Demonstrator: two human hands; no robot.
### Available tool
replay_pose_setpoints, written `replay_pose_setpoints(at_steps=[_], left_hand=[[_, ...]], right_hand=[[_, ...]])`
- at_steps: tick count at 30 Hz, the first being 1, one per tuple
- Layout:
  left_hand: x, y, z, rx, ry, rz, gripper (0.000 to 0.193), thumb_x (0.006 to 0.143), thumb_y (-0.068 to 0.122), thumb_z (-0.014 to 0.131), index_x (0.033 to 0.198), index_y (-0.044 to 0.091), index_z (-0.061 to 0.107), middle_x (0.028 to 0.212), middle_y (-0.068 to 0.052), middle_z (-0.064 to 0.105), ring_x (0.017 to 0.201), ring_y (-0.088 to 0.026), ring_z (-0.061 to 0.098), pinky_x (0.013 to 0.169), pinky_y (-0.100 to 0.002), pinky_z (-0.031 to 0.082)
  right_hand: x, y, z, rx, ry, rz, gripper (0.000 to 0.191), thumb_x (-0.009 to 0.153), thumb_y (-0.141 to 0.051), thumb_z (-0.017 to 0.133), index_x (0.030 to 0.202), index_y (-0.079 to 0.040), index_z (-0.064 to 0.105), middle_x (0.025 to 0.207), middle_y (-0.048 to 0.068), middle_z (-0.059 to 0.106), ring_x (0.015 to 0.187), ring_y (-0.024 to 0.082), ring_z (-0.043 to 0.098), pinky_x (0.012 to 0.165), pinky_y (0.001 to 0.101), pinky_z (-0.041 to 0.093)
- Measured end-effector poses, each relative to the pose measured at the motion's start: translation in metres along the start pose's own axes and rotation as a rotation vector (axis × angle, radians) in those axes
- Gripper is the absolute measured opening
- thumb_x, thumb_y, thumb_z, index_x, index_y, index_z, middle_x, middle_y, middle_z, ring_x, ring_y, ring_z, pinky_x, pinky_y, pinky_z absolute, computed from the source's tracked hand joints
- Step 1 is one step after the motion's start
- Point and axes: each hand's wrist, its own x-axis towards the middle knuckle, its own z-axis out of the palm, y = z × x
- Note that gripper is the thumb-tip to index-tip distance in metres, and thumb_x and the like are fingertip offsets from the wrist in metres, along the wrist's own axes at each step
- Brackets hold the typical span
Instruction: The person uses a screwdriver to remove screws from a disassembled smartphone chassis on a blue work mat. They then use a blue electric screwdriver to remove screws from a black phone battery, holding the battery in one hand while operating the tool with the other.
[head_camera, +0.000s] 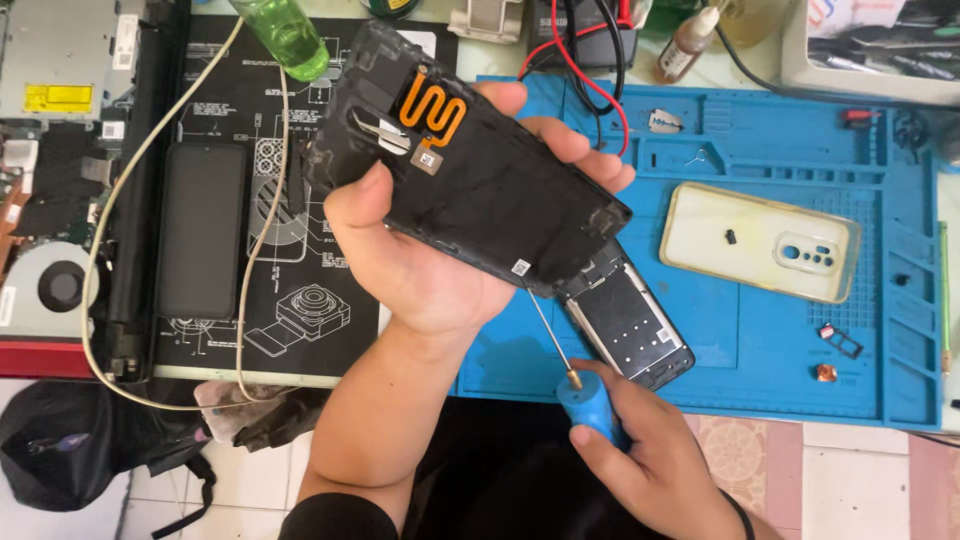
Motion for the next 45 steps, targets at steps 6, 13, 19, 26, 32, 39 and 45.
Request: replay_pose_setpoints(at_steps=[6,13,19,26,32,39,45], left_hand=[[-0.005,-0.003,0.004,0.005,-0.013,0.020,0.066,0.101,0.056,0.045,0.135,0.000,0.053,0.120,-0.021,0.065,0.116,-0.044,0.059,0.112,-0.059,0.039],[-0.008,0.003,0.003,-0.028,-0.028,-0.004,0.063,0.099,0.053,0.047,0.134,0.001,0.053,0.119,-0.019,0.064,0.116,-0.036,0.058,0.117,-0.058,0.034],[-0.009,0.004,0.004,-0.026,-0.035,-0.018,0.061,0.100,0.051,0.049,0.134,0.001,0.053,0.119,-0.019,0.063,0.117,-0.033,0.059,0.120,-0.058,0.031],[-0.008,-0.001,0.005,-0.009,-0.048,0.012,0.061,0.100,0.050,0.049,0.135,0.000,0.053,0.118,-0.019,0.063,0.116,-0.030,0.059,0.120,-0.058,0.031],[-0.007,-0.009,0.006,-0.012,-0.045,-0.021,0.062,0.099,0.050,0.051,0.136,0.001,0.053,0.118,-0.019,0.062,0.117,-0.031,0.058,0.120,-0.058,0.031],[-0.003,-0.011,0.006,-0.050,-0.043,-0.058,0.063,0.098,0.050,0.051,0.137,0.002,0.052,0.119,-0.020,0.063,0.118,-0.032,0.058,0.123,-0.058,0.029],[-0.004,-0.009,0.004,-0.024,-0.031,-0.053,0.063,0.098,0.052,0.052,0.137,0.001,0.052,0.118,-0.020,0.062,0.117,-0.032,0.058,0.122,-0.059,0.029]], right_hand=[[0.007,-0.012,0.016,-0.038,-0.006,0.029,0.058,0.083,-0.016,0.075,0.135,0.002,0.058,0.082,0.008,0.066,0.074,0.017,0.066,0.072,0.0294,0.053],[0.016,-0.017,0.028,-0.049,0.014,-0.103,0.056,0.084,-0.016,0.076,0.132,0.005,0.058,0.079,0.008,0.062,0.074,0.018,0.064,0.071,0.0301,0.053],[0.015,-0.015,0.025,-0.039,0.001,-0.095,0.046,0.085,-0.016,0.075,0.124,0.005,0.061,0.092,0.010,0.069,0.074,0.019,0.065,0.072,0.0304,0.054],[0.009,-0.014,0.018,-0.059,0.038,-0.073,0.056,0.083,-0.016,0.074,0.131,0.007,0.058,0.097,0.013,0.071,0.082,0.020,0.071,0.077,0.0310,0.055],[0.011,-0.011,0.019,-0.041,0.036,-0.122,0.035,0.083,-0.016,0.076,0.108,0.004,0.063,0.109,0.017,0.073,0.081,0.023,0.070,0.078,0.0335,0.055],[0.017,-0.010,0.015,-0.040,0.021,-0.151,0.030,0.082,-0.016,0.076,0.102,0.002,0.063,0.109,0.018,0.073,0.077,0.024,0.068,0.075,0.0341,0.055],[0.015,-0.008,0.014,-0.025,0.045,-0.120,0.039,0.081,-0.015,0.076,0.111,0.005,0.061,0.111,0.019,0.073,0.078,0.024,0.069,0.074,0.0334,0.055]])
